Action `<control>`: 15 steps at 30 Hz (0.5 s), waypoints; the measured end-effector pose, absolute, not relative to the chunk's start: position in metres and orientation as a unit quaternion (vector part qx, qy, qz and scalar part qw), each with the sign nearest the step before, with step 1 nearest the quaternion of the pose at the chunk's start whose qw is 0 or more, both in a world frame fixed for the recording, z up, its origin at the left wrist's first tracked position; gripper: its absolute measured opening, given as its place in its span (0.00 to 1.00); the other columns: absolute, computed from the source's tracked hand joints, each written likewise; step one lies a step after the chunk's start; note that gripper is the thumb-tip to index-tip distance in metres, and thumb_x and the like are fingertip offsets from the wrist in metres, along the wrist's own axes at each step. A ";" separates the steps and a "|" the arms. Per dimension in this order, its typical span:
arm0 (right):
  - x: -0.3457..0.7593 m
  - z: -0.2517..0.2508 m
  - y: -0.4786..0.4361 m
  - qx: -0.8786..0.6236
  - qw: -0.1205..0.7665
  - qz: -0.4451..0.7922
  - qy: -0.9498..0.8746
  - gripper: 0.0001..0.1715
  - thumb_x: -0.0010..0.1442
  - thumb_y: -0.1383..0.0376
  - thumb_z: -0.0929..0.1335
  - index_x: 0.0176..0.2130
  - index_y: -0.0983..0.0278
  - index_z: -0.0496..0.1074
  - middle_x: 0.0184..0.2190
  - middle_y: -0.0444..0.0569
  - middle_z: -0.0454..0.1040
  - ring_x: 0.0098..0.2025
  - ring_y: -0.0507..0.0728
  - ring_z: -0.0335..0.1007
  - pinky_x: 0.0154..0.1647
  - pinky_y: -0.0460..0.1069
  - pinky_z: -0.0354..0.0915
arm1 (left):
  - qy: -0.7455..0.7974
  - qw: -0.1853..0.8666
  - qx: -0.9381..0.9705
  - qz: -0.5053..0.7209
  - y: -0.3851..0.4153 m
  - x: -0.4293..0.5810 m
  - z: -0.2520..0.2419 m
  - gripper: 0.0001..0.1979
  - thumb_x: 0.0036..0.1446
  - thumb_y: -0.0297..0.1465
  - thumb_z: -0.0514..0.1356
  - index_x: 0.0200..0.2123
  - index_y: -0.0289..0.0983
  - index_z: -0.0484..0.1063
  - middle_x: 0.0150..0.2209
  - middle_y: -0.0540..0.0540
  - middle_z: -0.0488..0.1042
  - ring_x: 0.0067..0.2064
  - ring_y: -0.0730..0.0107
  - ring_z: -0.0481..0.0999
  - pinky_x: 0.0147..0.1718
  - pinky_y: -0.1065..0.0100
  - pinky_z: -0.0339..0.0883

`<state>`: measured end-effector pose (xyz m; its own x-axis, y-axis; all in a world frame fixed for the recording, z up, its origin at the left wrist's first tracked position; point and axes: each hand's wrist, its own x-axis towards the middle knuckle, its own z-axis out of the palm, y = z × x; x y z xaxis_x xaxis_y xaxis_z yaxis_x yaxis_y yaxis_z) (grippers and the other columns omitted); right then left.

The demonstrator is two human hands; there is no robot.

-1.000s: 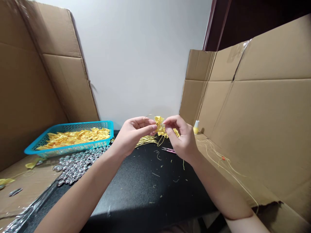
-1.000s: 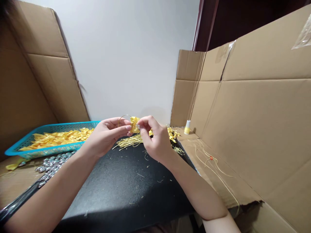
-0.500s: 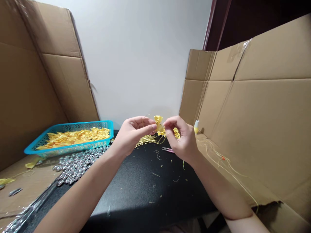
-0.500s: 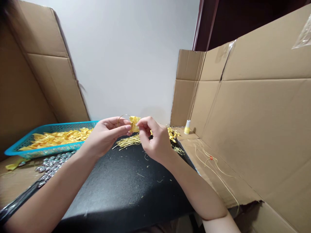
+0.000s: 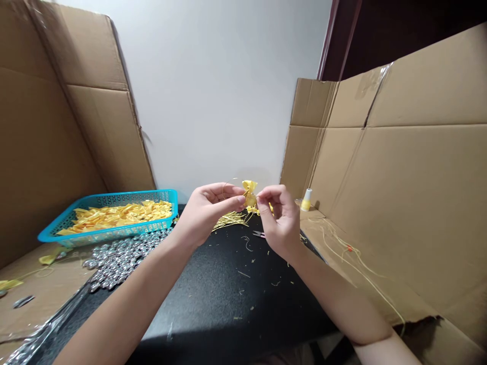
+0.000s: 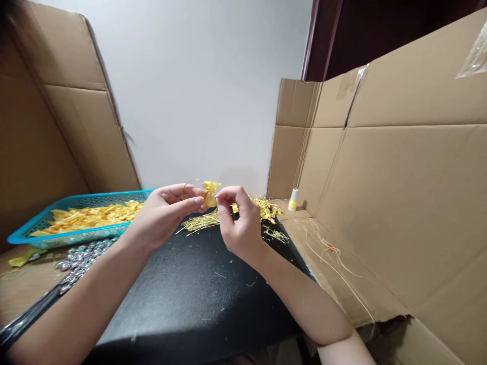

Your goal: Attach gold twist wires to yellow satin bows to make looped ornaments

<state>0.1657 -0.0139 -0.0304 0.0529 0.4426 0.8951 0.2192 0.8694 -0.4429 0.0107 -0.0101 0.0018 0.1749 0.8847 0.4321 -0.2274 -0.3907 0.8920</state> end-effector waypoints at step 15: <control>0.160 -0.036 -0.009 -0.202 0.728 0.109 -0.646 0.04 0.61 0.68 0.65 0.37 0.58 0.65 0.30 0.42 0.69 0.30 0.49 0.67 0.32 0.47 0.67 | 0.261 0.432 0.611 0.610 -0.015 0.015 0.001 0.08 0.41 0.26 0.72 0.27 0.36 0.77 0.26 0.52 0.78 0.27 0.79 0.77 0.30 0.80 0.72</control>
<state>0.1603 -0.0091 -0.0360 0.1416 0.4193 0.8967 0.1026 0.8948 -0.4346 0.0151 -0.0148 0.0014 0.1196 0.8466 0.5186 -0.2081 -0.4894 0.8469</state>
